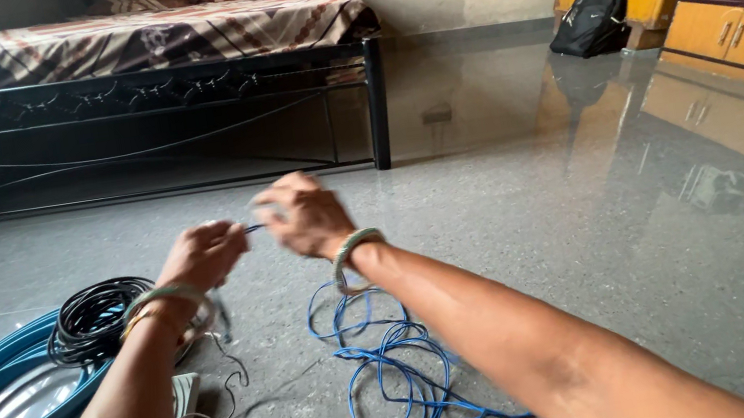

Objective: The person untangles a blue electrical cable by hand, pulling and separating loops to straighten the wire. The task is performed on a tiled floor next to a bed and other coiled cables.

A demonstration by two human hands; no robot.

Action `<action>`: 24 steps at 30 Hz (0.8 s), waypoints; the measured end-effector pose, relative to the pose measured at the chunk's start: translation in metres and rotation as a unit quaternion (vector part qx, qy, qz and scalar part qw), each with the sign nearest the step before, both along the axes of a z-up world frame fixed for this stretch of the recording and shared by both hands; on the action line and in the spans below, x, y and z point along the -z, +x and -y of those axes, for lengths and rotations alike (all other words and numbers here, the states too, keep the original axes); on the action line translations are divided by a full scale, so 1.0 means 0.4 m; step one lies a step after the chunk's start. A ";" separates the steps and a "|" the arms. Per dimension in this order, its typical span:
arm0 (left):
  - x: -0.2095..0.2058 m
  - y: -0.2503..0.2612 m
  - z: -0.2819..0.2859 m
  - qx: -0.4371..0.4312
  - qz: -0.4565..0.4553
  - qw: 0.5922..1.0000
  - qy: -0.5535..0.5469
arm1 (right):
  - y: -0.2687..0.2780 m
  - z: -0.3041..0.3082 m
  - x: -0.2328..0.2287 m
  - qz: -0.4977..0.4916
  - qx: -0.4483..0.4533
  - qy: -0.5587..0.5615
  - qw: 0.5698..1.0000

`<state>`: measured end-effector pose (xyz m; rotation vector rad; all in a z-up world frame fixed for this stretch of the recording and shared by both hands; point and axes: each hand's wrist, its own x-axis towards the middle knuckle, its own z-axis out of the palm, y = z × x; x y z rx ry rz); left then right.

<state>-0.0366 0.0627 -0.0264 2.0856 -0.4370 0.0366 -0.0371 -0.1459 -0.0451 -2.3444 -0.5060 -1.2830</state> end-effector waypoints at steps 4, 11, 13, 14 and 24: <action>-0.030 0.008 0.055 0.022 0.043 0.998 -0.052 | -0.044 -0.048 -0.071 -0.255 -0.081 0.099 0.958; 0.027 0.021 -0.006 0.079 0.020 0.995 -0.061 | -0.069 -0.040 -0.083 -0.216 -0.155 0.219 0.939; 0.062 0.028 -0.014 0.085 -0.005 0.995 -0.049 | -0.045 -0.027 -0.082 -0.182 -0.179 0.258 0.932; 0.075 0.026 -0.019 0.086 -0.019 0.995 -0.043 | -0.036 -0.026 -0.078 -0.166 -0.191 0.277 0.927; 0.051 0.001 0.006 0.019 0.027 0.995 0.091 | -0.060 -0.003 -0.054 -0.297 -0.001 0.079 0.952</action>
